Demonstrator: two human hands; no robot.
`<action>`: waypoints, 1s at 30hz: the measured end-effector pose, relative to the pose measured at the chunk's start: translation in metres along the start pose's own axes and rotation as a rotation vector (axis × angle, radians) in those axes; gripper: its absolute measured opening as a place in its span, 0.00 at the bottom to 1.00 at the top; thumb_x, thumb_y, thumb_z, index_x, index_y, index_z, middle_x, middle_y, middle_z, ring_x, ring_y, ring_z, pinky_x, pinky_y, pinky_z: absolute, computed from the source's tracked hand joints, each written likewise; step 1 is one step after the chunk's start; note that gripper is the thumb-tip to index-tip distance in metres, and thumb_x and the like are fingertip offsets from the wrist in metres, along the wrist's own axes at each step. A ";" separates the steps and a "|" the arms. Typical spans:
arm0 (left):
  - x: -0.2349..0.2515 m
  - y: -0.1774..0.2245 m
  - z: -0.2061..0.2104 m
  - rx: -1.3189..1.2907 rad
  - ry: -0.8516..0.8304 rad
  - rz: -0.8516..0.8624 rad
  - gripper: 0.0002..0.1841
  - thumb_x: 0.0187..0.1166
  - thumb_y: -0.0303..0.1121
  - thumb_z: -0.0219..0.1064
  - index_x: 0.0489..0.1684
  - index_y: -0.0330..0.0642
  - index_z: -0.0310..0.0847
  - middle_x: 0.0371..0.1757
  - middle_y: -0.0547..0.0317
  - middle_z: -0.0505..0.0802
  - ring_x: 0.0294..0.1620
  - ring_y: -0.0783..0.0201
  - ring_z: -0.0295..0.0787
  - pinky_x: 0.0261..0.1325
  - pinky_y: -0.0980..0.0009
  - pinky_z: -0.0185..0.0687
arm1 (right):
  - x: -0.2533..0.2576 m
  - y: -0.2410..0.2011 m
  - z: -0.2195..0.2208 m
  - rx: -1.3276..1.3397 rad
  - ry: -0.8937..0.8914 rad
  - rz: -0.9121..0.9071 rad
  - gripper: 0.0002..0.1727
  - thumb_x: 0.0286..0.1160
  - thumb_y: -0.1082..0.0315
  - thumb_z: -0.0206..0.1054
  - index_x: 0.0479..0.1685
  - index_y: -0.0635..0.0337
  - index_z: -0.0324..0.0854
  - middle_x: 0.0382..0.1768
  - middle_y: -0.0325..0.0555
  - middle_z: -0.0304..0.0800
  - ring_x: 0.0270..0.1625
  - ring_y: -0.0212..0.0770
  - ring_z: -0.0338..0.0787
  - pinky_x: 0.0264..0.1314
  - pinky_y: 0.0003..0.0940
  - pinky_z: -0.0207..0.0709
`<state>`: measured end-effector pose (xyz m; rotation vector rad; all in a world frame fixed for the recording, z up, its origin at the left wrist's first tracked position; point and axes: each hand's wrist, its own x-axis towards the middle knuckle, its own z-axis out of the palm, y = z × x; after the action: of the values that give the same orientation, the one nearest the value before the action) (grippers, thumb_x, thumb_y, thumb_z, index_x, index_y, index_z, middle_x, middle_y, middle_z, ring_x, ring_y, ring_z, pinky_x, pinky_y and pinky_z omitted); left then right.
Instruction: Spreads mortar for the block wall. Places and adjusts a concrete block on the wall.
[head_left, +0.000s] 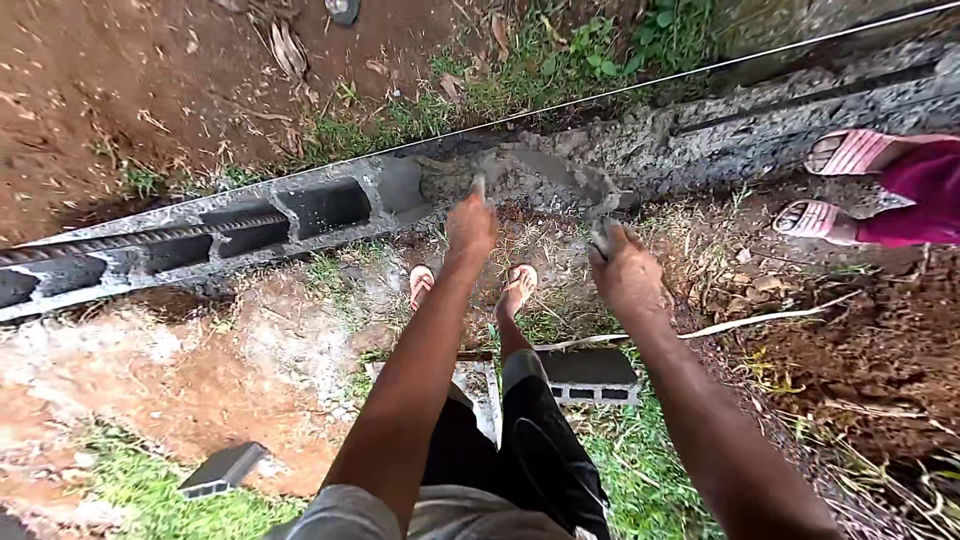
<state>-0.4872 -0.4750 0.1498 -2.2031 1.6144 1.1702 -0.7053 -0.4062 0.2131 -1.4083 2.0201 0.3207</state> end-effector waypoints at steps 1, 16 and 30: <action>0.001 -0.004 -0.002 0.004 0.000 -0.028 0.29 0.91 0.41 0.53 0.92 0.49 0.61 0.59 0.33 0.92 0.62 0.32 0.89 0.64 0.33 0.80 | 0.002 -0.003 0.002 0.012 -0.008 -0.003 0.26 0.85 0.54 0.66 0.76 0.58 0.76 0.66 0.65 0.85 0.53 0.71 0.91 0.50 0.74 0.82; -0.003 -0.050 -0.013 0.074 0.075 -0.059 0.31 0.91 0.45 0.53 0.93 0.47 0.57 0.58 0.32 0.92 0.60 0.33 0.90 0.64 0.34 0.81 | -0.031 -0.088 0.052 0.213 -0.059 0.085 0.29 0.85 0.56 0.65 0.83 0.53 0.72 0.70 0.63 0.84 0.53 0.68 0.93 0.51 0.70 0.84; -0.002 -0.088 -0.019 0.251 -0.138 0.202 0.36 0.91 0.42 0.53 0.95 0.37 0.45 0.66 0.31 0.88 0.68 0.36 0.87 0.72 0.40 0.79 | -0.077 -0.178 0.128 0.525 -0.059 0.344 0.30 0.86 0.55 0.61 0.85 0.53 0.69 0.69 0.61 0.86 0.66 0.62 0.90 0.67 0.64 0.81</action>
<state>-0.4021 -0.4490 0.1380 -1.8018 1.8441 1.0725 -0.4808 -0.3501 0.1925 -0.7255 2.0915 -0.0305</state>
